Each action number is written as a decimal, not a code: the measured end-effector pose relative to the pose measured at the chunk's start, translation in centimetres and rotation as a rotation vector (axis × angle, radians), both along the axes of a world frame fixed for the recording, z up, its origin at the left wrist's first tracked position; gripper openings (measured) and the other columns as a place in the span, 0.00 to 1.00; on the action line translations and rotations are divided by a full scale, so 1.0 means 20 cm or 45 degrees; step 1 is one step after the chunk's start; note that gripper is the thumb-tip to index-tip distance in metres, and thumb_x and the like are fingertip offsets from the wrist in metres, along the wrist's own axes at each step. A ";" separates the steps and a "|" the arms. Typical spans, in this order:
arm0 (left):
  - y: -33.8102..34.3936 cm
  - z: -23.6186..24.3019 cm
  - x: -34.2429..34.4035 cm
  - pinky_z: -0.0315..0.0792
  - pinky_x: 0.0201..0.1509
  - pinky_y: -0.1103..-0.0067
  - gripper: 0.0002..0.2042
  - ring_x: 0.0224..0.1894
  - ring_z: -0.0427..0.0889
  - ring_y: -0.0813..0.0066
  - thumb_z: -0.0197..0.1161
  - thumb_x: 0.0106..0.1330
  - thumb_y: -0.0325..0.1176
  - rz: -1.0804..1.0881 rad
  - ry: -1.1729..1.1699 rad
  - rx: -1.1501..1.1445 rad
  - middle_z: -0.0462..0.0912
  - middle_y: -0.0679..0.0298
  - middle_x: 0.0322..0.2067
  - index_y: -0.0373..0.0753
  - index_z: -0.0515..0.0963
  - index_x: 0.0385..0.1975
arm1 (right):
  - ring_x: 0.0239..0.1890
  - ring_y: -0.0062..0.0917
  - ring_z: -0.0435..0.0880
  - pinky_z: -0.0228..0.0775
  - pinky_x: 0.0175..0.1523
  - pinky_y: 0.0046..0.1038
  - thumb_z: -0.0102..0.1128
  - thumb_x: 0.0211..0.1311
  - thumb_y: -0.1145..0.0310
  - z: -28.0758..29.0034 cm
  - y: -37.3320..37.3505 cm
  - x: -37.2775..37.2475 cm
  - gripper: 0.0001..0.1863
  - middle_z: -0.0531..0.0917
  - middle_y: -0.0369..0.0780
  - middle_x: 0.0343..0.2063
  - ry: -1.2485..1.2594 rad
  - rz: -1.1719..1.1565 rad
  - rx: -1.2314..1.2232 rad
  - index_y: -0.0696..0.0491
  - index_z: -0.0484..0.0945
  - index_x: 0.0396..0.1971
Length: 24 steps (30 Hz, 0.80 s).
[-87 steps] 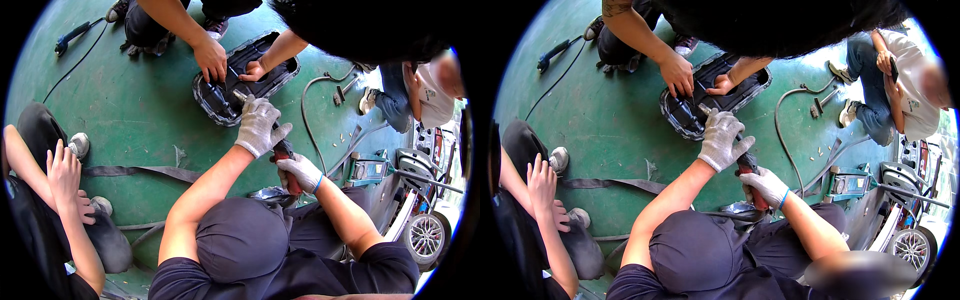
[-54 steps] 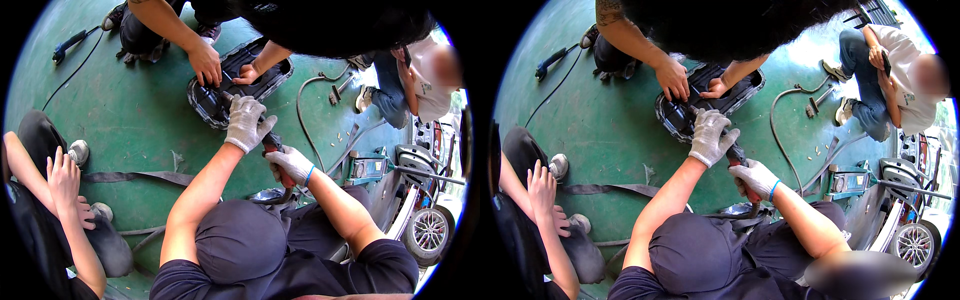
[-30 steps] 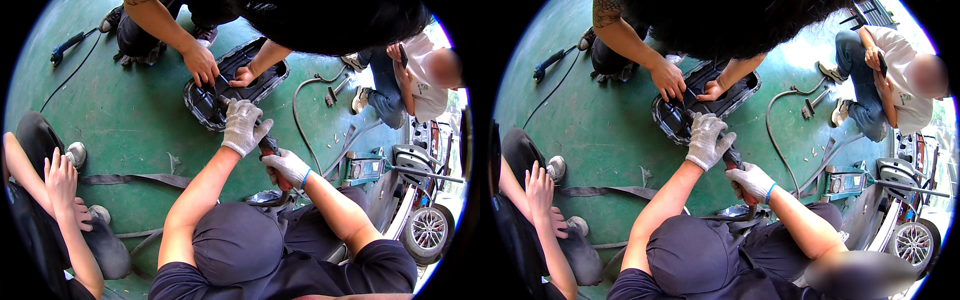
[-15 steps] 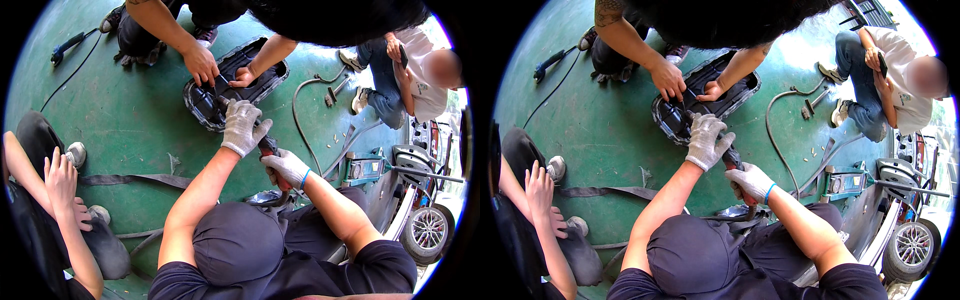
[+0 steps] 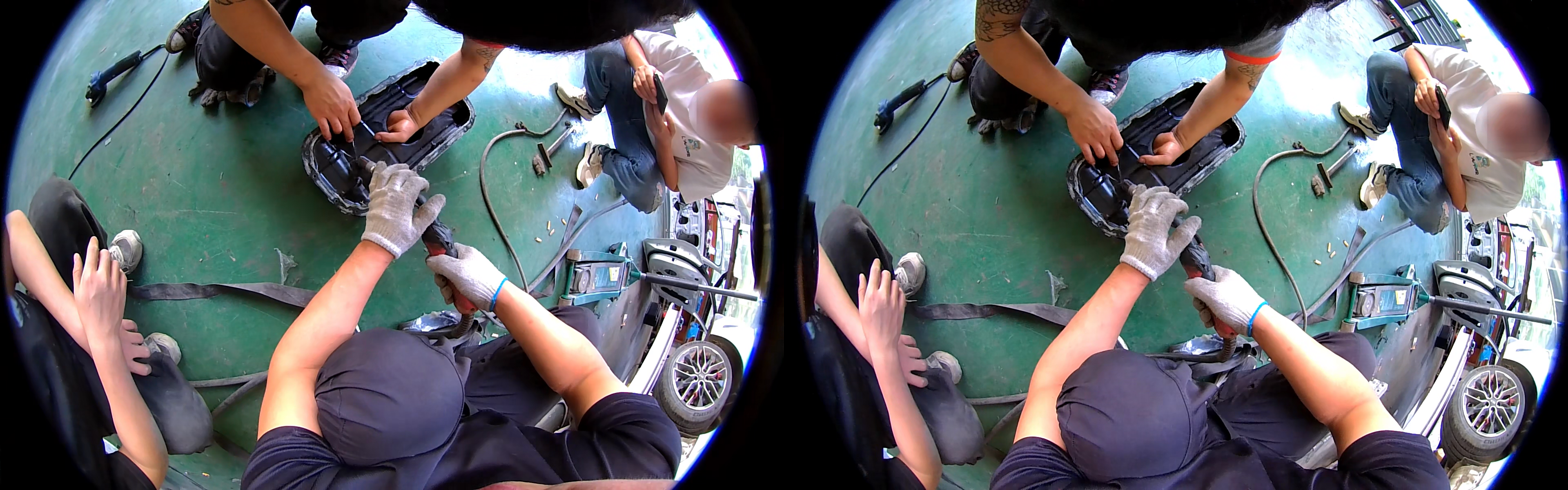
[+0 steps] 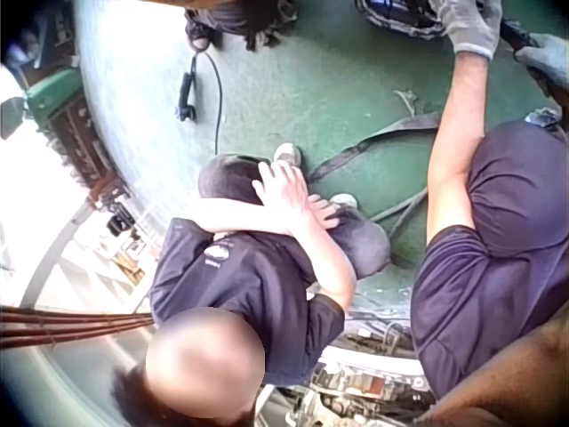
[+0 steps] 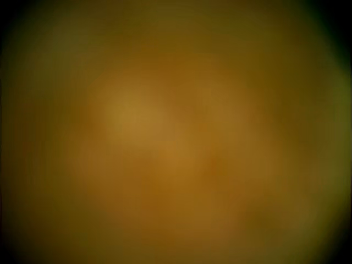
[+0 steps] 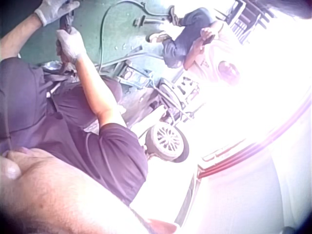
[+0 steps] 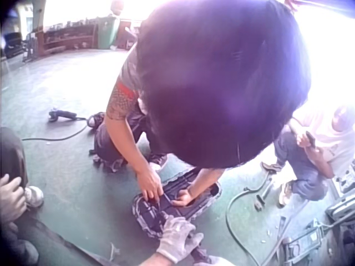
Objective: The person welds a black metal part on the floor using a welding torch and a yellow face shield. They hold the part steady with gloved hands, apply the torch to create sparks, and adjust the shield for eye protection.
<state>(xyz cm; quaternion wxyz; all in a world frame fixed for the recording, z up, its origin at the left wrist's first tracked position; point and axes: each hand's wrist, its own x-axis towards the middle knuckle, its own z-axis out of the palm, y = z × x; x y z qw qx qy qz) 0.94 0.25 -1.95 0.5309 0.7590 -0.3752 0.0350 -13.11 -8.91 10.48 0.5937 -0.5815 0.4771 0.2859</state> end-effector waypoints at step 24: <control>0.00 -0.03 0.01 0.58 0.74 0.50 0.16 0.56 0.79 0.52 0.76 0.59 0.47 0.002 0.029 0.043 0.85 0.59 0.42 0.41 0.84 0.34 | 0.19 0.20 0.76 0.73 0.25 0.28 0.65 0.65 0.61 0.01 0.01 0.03 0.14 0.77 0.35 0.23 0.007 0.002 -0.021 0.54 0.72 0.38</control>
